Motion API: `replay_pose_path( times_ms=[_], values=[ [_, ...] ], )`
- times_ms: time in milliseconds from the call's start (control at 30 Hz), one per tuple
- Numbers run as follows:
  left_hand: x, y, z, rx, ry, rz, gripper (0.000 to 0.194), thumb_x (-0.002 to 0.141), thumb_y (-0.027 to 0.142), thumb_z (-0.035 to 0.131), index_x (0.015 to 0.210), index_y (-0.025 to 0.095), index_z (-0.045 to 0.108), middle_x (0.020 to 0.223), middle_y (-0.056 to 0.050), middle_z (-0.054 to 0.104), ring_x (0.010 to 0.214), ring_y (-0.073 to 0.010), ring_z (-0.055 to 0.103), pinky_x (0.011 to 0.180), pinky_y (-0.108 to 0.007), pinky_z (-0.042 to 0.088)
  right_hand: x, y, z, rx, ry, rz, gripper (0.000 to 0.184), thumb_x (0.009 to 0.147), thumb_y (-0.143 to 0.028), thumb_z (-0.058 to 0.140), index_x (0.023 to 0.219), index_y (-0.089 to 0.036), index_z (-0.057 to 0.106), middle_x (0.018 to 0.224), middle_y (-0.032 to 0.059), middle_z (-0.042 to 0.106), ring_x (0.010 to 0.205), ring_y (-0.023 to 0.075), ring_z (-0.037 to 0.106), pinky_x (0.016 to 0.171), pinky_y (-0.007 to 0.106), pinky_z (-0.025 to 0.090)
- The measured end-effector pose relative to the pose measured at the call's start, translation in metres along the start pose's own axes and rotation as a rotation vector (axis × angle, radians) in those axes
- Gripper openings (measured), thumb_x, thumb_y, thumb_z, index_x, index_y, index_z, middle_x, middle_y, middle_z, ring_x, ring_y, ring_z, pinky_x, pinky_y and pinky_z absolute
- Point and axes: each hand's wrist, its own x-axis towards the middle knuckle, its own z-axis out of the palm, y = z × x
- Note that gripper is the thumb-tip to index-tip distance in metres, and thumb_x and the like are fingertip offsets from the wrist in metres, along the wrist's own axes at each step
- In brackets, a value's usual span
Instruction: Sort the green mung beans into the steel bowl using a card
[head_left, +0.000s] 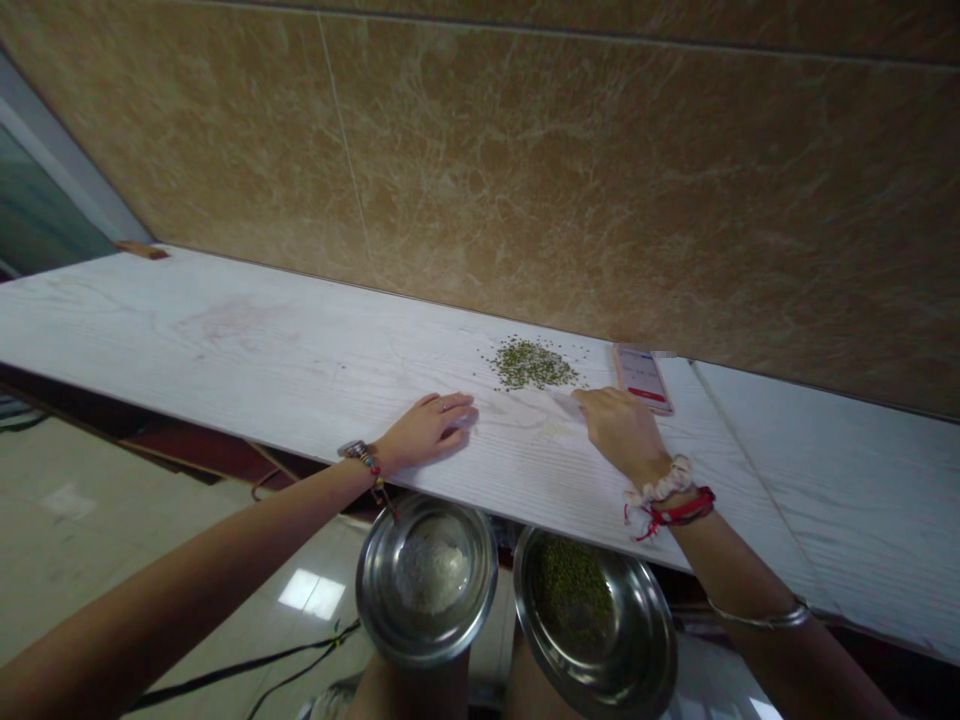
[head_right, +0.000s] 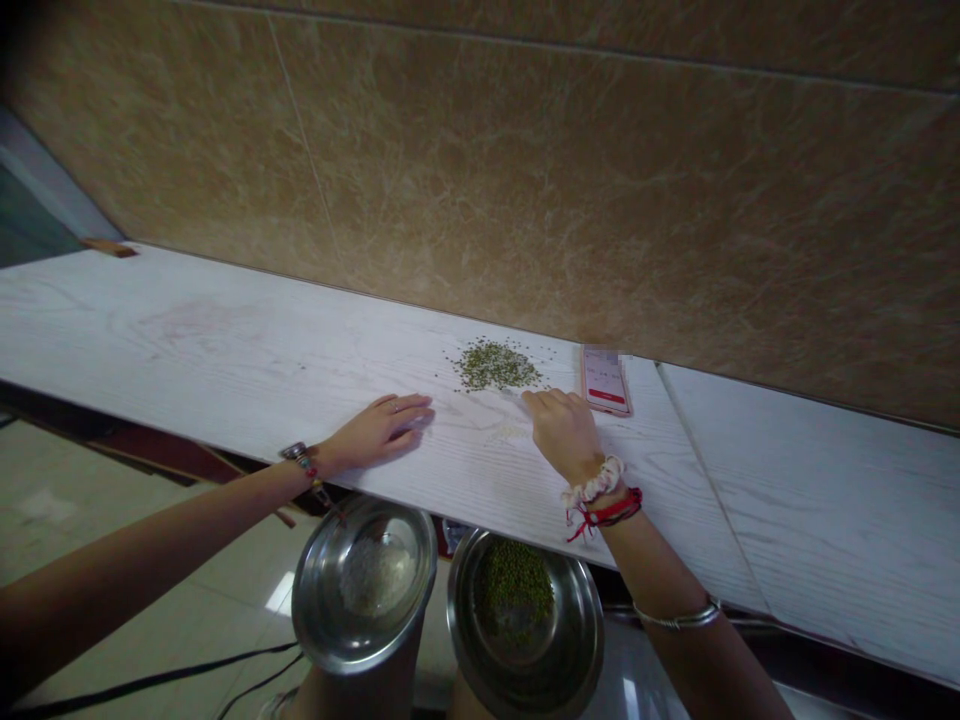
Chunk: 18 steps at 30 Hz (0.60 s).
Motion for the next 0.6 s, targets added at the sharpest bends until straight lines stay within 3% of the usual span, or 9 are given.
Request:
replay_pose_path(
  times_ms=[167,300,600],
  values=[
    [0.000,-0.001,0.001,-0.004,0.012,0.010,0.029,0.092,0.028,0.045,0.119,0.021,0.053,0.137,-0.009,0.050,0.123,-0.0219,0.048,0.103,-0.042,0.034,-0.009,0.002,0.000,0.048,0.045,-0.053,0.029,0.084,-0.007,0.042,0.097,-0.016,0.067,0.090,0.0076,0.072,0.082,0.0183,0.060,0.073,0.029,0.038],
    [0.000,-0.002,0.002,0.003,0.015,0.019,0.029,0.092,0.028,0.045,0.119,0.021,0.052,0.137,-0.009,0.050,0.123,-0.0218,0.048,0.103,-0.042,0.035,-0.009,0.008,-0.001,0.030,0.071,-0.002,0.030,0.086,-0.009,0.042,0.102,-0.015,0.067,0.091,0.0085,0.072,0.083,0.0193,0.061,0.074,0.030,0.039],
    [0.000,0.000,0.001,0.022,0.003,0.008,0.029,0.091,0.026,0.046,0.119,0.020,0.052,0.138,-0.009,0.050,0.124,-0.0216,0.048,0.103,-0.041,0.035,0.003,0.005,0.002,-0.015,-0.015,0.037,0.030,0.087,-0.009,0.042,0.104,-0.014,0.066,0.094,0.0099,0.072,0.086,0.0198,0.061,0.073,0.030,0.037]
  ],
)
